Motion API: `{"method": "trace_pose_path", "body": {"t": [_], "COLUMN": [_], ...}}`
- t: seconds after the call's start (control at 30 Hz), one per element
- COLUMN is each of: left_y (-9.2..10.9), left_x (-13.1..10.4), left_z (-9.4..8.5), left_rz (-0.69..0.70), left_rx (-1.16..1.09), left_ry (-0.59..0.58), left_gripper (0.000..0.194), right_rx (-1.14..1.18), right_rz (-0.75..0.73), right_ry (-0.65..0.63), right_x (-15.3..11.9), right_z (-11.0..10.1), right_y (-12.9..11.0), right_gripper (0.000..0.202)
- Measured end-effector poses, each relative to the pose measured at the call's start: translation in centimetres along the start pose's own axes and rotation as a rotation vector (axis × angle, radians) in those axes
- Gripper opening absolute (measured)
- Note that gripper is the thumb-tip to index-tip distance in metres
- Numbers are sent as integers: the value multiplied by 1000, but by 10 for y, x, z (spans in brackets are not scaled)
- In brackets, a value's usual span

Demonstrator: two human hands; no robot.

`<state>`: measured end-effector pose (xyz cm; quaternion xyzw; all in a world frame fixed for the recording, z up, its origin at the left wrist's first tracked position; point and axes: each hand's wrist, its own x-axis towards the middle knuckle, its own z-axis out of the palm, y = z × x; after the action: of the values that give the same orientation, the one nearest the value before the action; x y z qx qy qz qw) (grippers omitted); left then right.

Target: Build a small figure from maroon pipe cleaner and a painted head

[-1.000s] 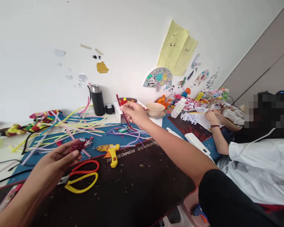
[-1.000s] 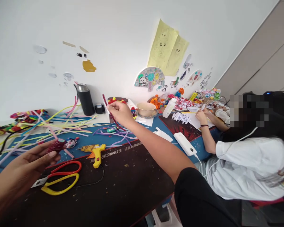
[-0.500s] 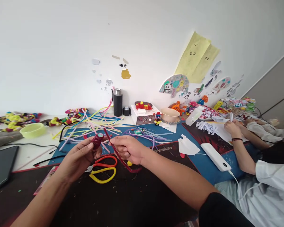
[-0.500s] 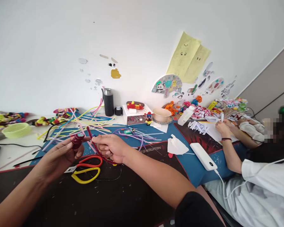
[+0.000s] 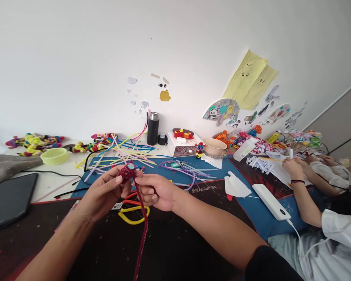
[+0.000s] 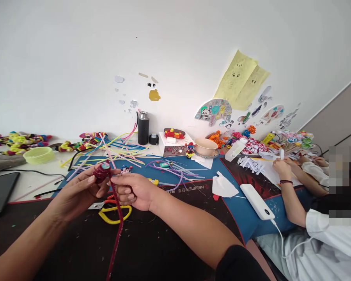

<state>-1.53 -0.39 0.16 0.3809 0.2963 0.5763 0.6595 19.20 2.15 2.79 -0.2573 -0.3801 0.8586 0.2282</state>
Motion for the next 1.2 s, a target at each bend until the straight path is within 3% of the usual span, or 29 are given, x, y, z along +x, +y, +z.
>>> {"method": "trace_pose_path", "body": {"t": [0.2,0.47,0.9,1.03,1.2], "left_y": [-3,-4,-6,-5,-6], "left_x": [5,11,12,13,9], "left_z": [4,3,4,-1,1], "left_rz": [26,86,91,116,19], "left_rx": [-50,-2,65,74,198], "left_ry": [151,266,297,318,222], "left_gripper": [48,43,44,42,44], "right_rx": [-31,-202,-256,-228,-192], "right_rz": [-108,-171,-212,-227,-202], "right_ry": [3,54,204,206,182], "right_x": [-4,-5,18,14,8], "right_z": [1,-4,4,-5,-18], "right_y": [4,21,35,32,30], "right_gripper": [37,59,58,59,56]}}
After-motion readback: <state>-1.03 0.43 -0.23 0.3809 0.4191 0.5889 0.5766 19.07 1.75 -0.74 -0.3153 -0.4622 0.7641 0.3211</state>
